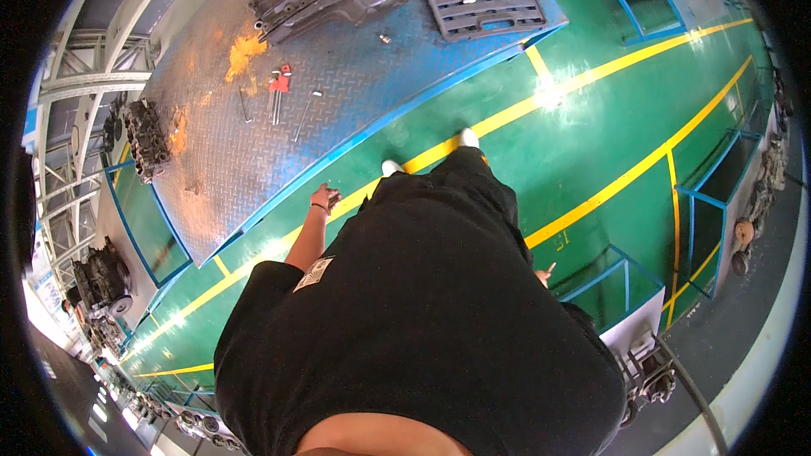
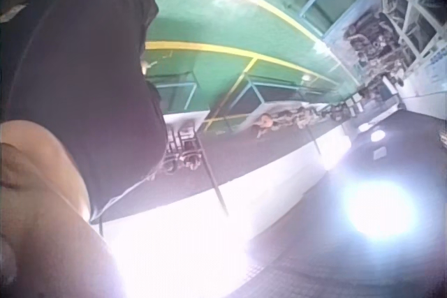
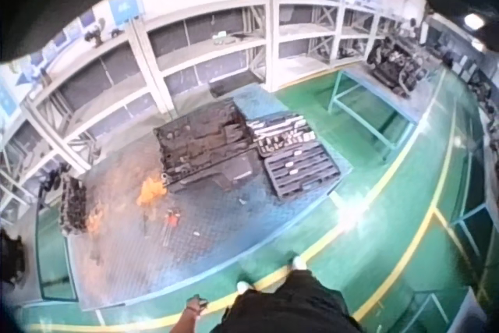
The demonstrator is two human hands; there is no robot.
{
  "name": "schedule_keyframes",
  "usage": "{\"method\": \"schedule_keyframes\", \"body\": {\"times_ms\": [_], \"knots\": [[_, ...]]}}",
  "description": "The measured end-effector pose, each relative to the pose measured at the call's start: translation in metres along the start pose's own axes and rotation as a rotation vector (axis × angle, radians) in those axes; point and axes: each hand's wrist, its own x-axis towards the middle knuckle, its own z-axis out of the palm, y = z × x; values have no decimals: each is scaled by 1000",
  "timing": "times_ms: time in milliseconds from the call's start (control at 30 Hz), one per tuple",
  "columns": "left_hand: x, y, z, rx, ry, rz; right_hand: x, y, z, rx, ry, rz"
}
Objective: Using a speed handle wrench to remove bolts from an engine component.
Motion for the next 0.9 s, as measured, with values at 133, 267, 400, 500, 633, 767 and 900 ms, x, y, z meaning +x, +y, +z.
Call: {"method": "schedule_keyframes", "body": {"times_ms": [133, 267, 400, 500, 633, 767, 900], "knots": [[1, 1, 47, 20, 31, -17, -61, -88, -13, 164, 12, 102], [-17, 10, 125, 117, -16, 26, 82, -180, 20, 181, 31, -845], [-39, 25, 240, -1, 46, 98, 133, -305, -39, 344, -63, -819], [-68, 50, 344, 179, -133, 216, 214, -339, -49, 445, -208, -629], [-114, 93, 457, 221, -174, 426, 233, -380, -33, 574, -460, -518], [-127, 157, 550, 588, -174, 725, 264, -388, 6, 587, -96, -585], [-117, 225, 616, 822, 54, 997, 218, -400, -18, 554, -310, -598]]}}
